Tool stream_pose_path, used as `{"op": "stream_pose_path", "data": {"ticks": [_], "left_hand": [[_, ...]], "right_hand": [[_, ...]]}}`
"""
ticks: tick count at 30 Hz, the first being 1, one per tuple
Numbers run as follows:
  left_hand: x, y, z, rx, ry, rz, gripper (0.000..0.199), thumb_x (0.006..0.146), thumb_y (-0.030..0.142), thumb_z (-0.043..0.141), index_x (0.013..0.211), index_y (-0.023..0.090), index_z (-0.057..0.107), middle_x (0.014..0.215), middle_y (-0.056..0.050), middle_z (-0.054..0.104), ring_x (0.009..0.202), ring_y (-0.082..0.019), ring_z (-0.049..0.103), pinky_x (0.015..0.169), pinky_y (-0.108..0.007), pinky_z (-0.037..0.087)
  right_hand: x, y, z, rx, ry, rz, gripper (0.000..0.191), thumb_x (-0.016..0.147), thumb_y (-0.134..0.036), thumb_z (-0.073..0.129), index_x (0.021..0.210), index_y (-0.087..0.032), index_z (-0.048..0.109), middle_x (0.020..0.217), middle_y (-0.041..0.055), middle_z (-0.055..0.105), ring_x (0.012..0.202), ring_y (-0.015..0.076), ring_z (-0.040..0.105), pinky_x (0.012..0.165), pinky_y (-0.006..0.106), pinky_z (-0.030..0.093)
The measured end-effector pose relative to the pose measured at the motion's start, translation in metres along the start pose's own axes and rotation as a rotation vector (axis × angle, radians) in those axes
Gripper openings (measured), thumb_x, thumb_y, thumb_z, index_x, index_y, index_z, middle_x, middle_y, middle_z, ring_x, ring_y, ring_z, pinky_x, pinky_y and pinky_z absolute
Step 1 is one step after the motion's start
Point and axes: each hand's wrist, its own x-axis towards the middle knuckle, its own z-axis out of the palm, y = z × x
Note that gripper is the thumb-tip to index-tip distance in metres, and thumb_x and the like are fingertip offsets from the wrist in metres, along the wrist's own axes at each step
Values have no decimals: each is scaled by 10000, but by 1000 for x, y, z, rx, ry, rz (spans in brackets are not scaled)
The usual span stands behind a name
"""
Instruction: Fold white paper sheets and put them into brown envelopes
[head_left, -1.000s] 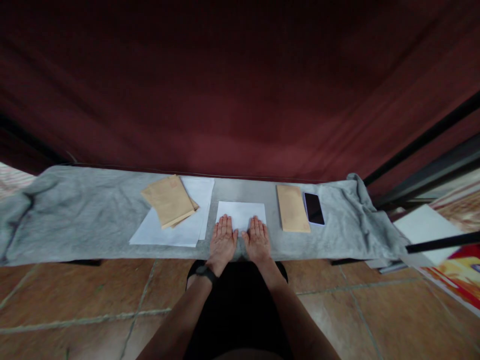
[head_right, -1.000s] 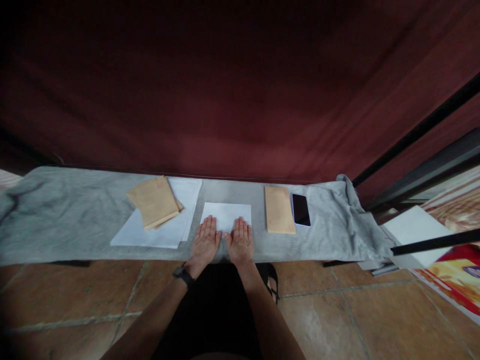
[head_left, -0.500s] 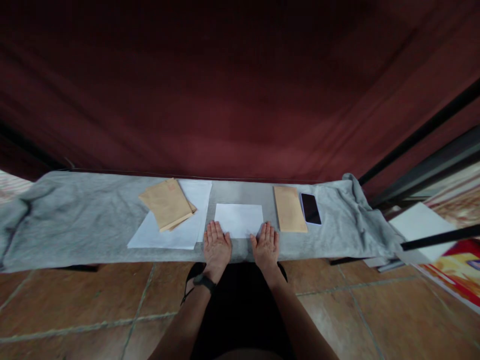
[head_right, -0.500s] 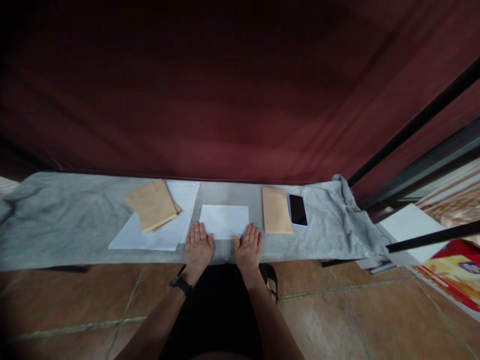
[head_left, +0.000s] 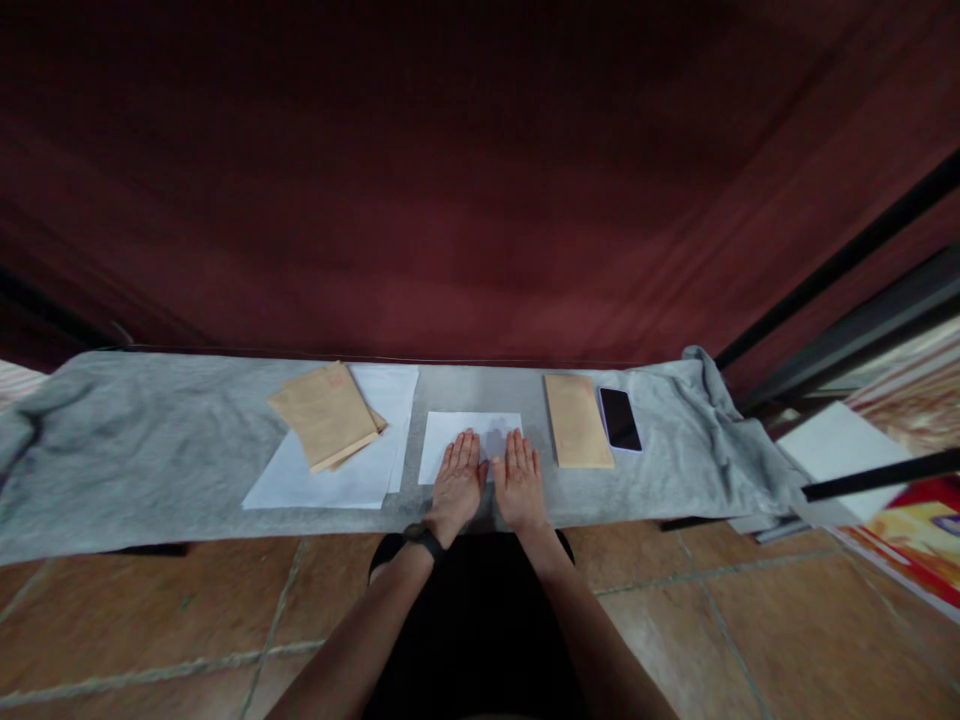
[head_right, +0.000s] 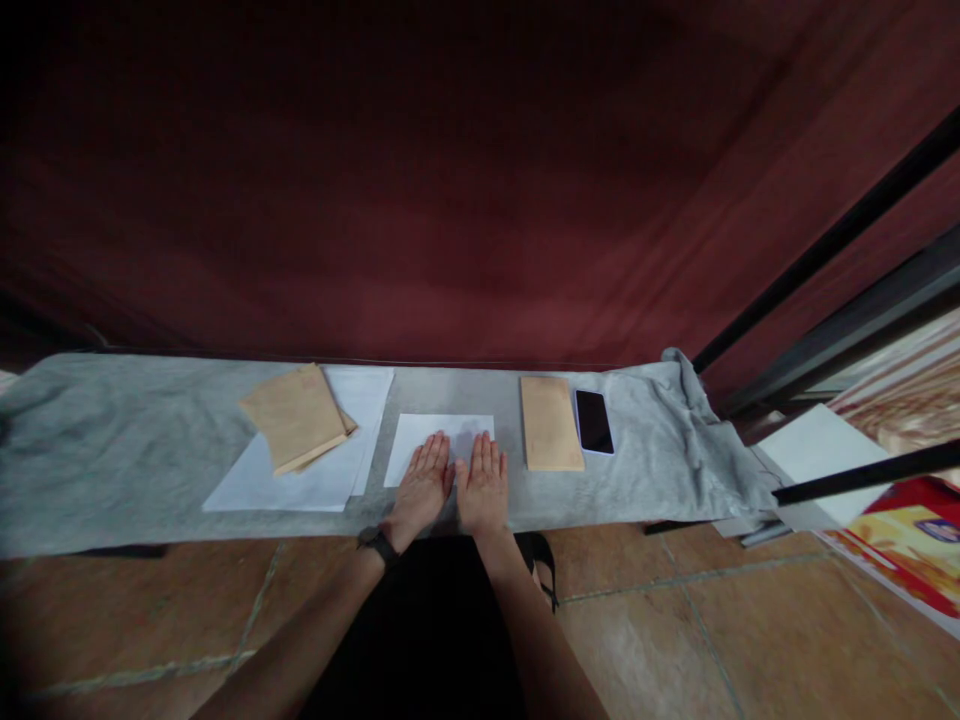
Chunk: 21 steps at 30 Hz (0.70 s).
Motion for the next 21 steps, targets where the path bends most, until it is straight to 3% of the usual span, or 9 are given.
{"op": "stream_pose_path", "data": {"ticks": [3,6,15,21], "left_hand": [[6,-7,-1,-5,-50,97,591,960,220,292,1530,65,278,1598,-163,305,1500,-233,220,1214,-425,216],[13,-13,-4,6,-93,127,583,947,189,296,1519,80,326,1594,-147,322,1495,-227,238,1215,-401,207],[22,-30,-1,31,-33,83,565,972,207,234,1507,70,353,1590,-134,334,1502,-206,219,1229,-428,183],[28,-37,-1,49,1,-55,568,980,256,271,1510,64,348,1581,-140,346,1502,-217,218,1229,-432,175]], "right_hand": [[21,-10,0,93,-143,-115,570,1060,-376,151,1516,-102,356,1576,114,351,1473,220,295,1200,426,239],[34,-15,7,108,-213,-146,539,1064,-344,148,1508,-147,379,1546,91,411,1463,204,317,1206,439,229],[39,-11,27,-20,-173,-152,503,1063,-344,230,1507,-165,384,1557,84,384,1470,249,299,1200,489,216],[43,-10,35,-58,-89,-101,510,1055,-374,294,1505,-155,389,1556,126,371,1457,265,327,1187,508,235]]}}
